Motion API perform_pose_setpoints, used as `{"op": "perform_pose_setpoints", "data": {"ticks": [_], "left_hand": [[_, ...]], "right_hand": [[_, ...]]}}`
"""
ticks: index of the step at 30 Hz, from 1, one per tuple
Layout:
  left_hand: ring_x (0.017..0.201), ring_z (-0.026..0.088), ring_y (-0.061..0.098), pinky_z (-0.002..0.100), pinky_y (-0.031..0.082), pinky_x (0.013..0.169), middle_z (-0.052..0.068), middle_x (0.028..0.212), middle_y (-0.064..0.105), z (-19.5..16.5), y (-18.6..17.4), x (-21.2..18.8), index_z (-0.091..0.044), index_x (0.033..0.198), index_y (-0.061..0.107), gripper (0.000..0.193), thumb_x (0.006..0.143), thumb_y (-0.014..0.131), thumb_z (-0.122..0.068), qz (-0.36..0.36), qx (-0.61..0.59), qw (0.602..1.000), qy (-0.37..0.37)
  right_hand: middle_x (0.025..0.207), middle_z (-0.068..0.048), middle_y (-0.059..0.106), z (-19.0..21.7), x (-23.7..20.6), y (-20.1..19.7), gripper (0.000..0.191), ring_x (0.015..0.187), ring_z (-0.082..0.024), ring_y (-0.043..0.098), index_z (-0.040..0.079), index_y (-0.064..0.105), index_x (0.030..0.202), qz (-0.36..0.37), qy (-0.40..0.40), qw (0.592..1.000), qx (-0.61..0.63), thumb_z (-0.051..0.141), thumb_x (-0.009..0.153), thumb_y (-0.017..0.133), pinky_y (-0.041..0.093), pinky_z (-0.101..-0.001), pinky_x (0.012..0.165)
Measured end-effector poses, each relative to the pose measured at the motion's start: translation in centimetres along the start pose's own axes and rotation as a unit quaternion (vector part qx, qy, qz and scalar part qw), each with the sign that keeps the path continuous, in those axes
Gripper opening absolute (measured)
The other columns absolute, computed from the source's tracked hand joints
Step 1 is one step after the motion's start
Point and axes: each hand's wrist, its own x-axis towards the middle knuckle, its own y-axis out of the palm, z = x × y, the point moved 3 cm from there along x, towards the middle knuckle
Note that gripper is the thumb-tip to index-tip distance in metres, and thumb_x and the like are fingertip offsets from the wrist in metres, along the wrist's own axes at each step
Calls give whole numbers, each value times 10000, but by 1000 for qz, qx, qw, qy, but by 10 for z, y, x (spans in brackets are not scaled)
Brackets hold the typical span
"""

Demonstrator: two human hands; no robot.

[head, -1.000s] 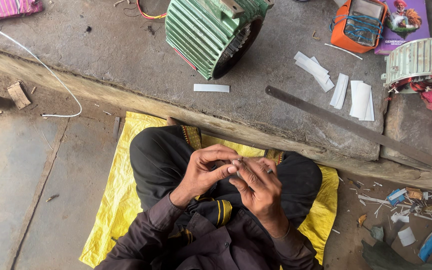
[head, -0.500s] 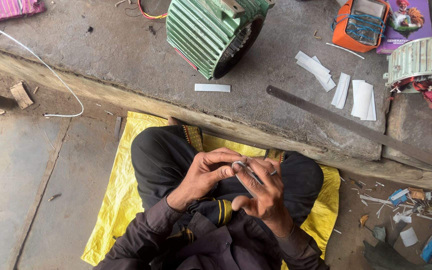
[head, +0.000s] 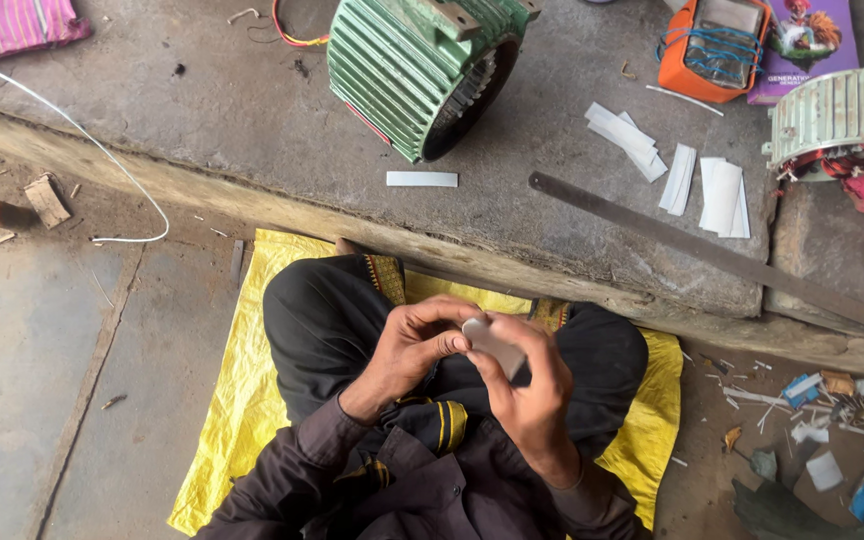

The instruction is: The person sits on the floor and inserts white paper insulation strips into the slots of a green electric motor stator, folding and shaping each strip by hand before pressing it into a slot. They rotate the stator between insertions and handle several strips one at a time.

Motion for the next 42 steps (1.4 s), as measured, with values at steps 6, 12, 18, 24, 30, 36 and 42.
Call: {"op": "perform_pose_setpoints", "data": {"ticks": [6, 12, 18, 24, 30, 36, 42], "left_hand": [[1055, 114, 635, 269, 594, 895, 39, 1192, 632, 5, -5, -3, -21, 1158, 757, 250, 915, 790, -67, -15, 34, 997, 61], [1031, 120, 630, 270, 570, 903, 37, 1117, 650, 9, -6, -2, -32, 1105, 777, 193, 918, 797, -78, -43, 39, 997, 54], [1053, 110, 636, 256, 546, 935, 23, 1120, 667, 5, -13, 3, -39, 1171, 747, 262, 925, 796, -113, -76, 89, 989, 89], [755, 54, 514, 217, 455, 666, -38, 820, 569, 5, -36, 4, -104, 871, 551, 331, 846, 877, -153, -193, 63, 976, 83], [690, 47, 433, 226, 373, 607, -33, 723, 498, 3, -58, -14, -128, 681, 343, 574, 812, 902, -144, -202, 84, 973, 69], [733, 81, 530, 243, 440, 670, 6, 808, 579, -5, -79, -17, -69, 836, 555, 532, 1041, 513, -558, -158, 72, 983, 67], [770, 107, 584, 262, 475, 681, 31, 860, 601, -1, -85, -12, -43, 943, 597, 551, 1085, 442, -552, -163, 87, 982, 22]], "right_hand": [[1128, -97, 759, 0, 4, 5, 317, 1085, -253, 733, 22, 713, 1152, 4, -19, 1000, -17, 152, 883, 821, 583, -357, 926], [1099, -99, 754, 2, 9, 8, 310, 1061, -261, 720, 20, 714, 1117, 3, -74, 996, -46, 178, 870, 816, 584, -358, 907], [1084, -96, 767, -35, 16, 18, 193, 992, -230, 757, 40, 745, 1105, 25, -16, 999, 32, 129, 936, 765, 611, -333, 841], [1079, -143, 780, -125, 110, 72, 149, 977, -210, 796, 39, 741, 1126, -26, 32, 995, 92, 120, 1001, 737, 631, -291, 779], [1011, -108, 804, -175, 187, 116, 135, 923, -187, 799, 40, 778, 1068, -28, 26, 997, 64, 105, 950, 764, 657, -293, 794], [964, -91, 793, -175, 197, 122, 78, 906, -183, 790, 59, 780, 1015, -12, -1, 1000, 10, 95, 946, 783, 651, -300, 787], [956, -86, 784, -175, 197, 125, 58, 921, -182, 779, 47, 769, 1004, -16, 0, 1000, -6, 72, 952, 769, 638, -312, 804]]}}
